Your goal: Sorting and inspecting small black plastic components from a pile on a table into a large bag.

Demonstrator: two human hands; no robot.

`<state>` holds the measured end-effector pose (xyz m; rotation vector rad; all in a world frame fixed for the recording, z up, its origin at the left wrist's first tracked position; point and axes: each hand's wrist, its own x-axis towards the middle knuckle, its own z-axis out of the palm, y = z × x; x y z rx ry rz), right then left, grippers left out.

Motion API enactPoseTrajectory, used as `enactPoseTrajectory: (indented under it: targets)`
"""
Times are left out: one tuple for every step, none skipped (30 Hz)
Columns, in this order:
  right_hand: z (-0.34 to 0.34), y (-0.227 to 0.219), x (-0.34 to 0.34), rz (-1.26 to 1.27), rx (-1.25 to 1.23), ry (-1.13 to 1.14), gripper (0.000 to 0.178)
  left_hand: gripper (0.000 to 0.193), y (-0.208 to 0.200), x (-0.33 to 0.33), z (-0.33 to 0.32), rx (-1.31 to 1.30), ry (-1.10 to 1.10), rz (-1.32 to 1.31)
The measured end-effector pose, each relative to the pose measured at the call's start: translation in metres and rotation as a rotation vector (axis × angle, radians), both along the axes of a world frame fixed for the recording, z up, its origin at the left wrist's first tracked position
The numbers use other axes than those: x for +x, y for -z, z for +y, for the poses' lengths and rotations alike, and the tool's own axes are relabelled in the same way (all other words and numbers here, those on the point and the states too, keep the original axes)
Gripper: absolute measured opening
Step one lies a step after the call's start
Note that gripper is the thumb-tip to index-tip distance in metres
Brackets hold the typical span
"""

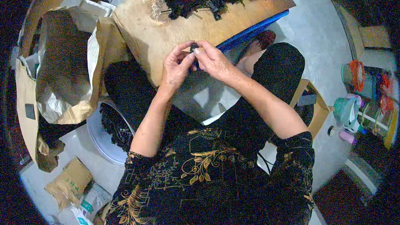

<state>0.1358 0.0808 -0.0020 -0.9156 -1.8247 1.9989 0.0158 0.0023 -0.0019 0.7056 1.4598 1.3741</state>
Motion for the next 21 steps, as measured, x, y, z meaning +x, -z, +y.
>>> enactPoseTrajectory:
  targets:
    - [0.001, 0.000, -0.001, 0.001, 0.028, -0.012, 0.038, 0.028, 0.003, 0.000, 0.000, 0.045, -0.010, 0.023]
    - [0.001, 0.001, -0.003, 0.001, 0.056, -0.025, 0.037, 0.027, 0.005, 0.000, 0.001, 0.091, -0.020, 0.046]
    - [0.002, 0.002, -0.004, -0.003, 0.051, -0.027, 0.037, 0.027, 0.007, 0.000, 0.001, 0.086, -0.022, 0.041]
    - [0.003, 0.003, -0.005, 0.004, 0.055, -0.031, 0.037, 0.027, 0.009, -0.001, 0.002, 0.090, -0.036, 0.041]
    - [0.004, 0.003, -0.007, 0.010, 0.059, -0.035, 0.036, 0.027, 0.011, -0.001, 0.003, 0.094, -0.049, 0.041]
    - [0.004, 0.004, -0.008, 0.005, 0.054, -0.037, 0.036, 0.027, 0.013, -0.001, 0.003, 0.088, -0.051, 0.036]
    - [0.005, 0.005, -0.010, 0.000, 0.048, -0.038, 0.036, 0.026, 0.015, -0.001, 0.004, 0.092, -0.066, 0.020]
    - [0.006, 0.005, -0.011, -0.005, 0.042, -0.039, 0.036, 0.026, 0.016, -0.002, 0.004, 0.096, -0.081, 0.004]
    - [0.006, 0.004, -0.012, -0.011, 0.037, -0.041, 0.036, 0.026, 0.017, -0.002, 0.004, 0.091, -0.083, -0.001]
    - [0.007, 0.003, -0.014, -0.045, 0.033, -0.042, 0.033, 0.026, 0.017, -0.003, 0.004, 0.071, -0.103, 0.050]
    - [0.008, 0.003, -0.015, -0.079, 0.030, -0.043, 0.030, 0.026, 0.018, -0.003, 0.004, 0.051, -0.122, 0.102]
    - [0.007, 0.005, -0.017, -0.086, 0.025, -0.043, 0.030, 0.026, 0.020, -0.002, 0.004, 0.046, -0.121, 0.096]
    - [0.007, 0.007, -0.020, -0.063, 0.045, -0.040, 0.030, 0.026, 0.021, -0.001, 0.004, 0.097, -0.180, 0.305]
    - [0.006, 0.010, -0.022, -0.040, 0.066, -0.037, 0.029, 0.026, 0.022, 0.000, 0.003, 0.149, -0.238, 0.515]
    - [0.007, 0.013, -0.022, -0.046, 0.063, -0.036, 0.029, 0.026, 0.022, 0.001, 0.004, 0.147, -0.236, 0.509]
    - [0.009, 0.016, -0.023, -0.071, 0.079, -0.038, 0.029, 0.025, 0.020, 0.002, 0.005, 0.134, -0.246, 0.550]
    - [0.010, 0.020, -0.023, -0.096, 0.095, -0.040, 0.029, 0.024, 0.018, 0.003, 0.006, 0.123, -0.256, 0.592]
    - [0.010, 0.028, -0.024, -0.092, 0.094, -0.040, 0.029, 0.024, 0.019, 0.003, 0.005, 0.122, -0.255, 0.595]
    - [0.010, 0.037, -0.026, -0.059, 0.122, -0.049, 0.028, 0.023, 0.023, 0.001, 0.006, 0.113, -0.239, 0.668]
    - [0.012, 0.044, -0.026, -0.024, 0.151, -0.057, 0.027, 0.023, 0.025, 0.001, 0.006, 0.105, -0.221, 0.742]
    - [0.014, 0.043, -0.026, -0.017, 0.155, -0.053, 0.027, 0.023, 0.027, 0.000, 0.007, 0.111, -0.219, 0.749]
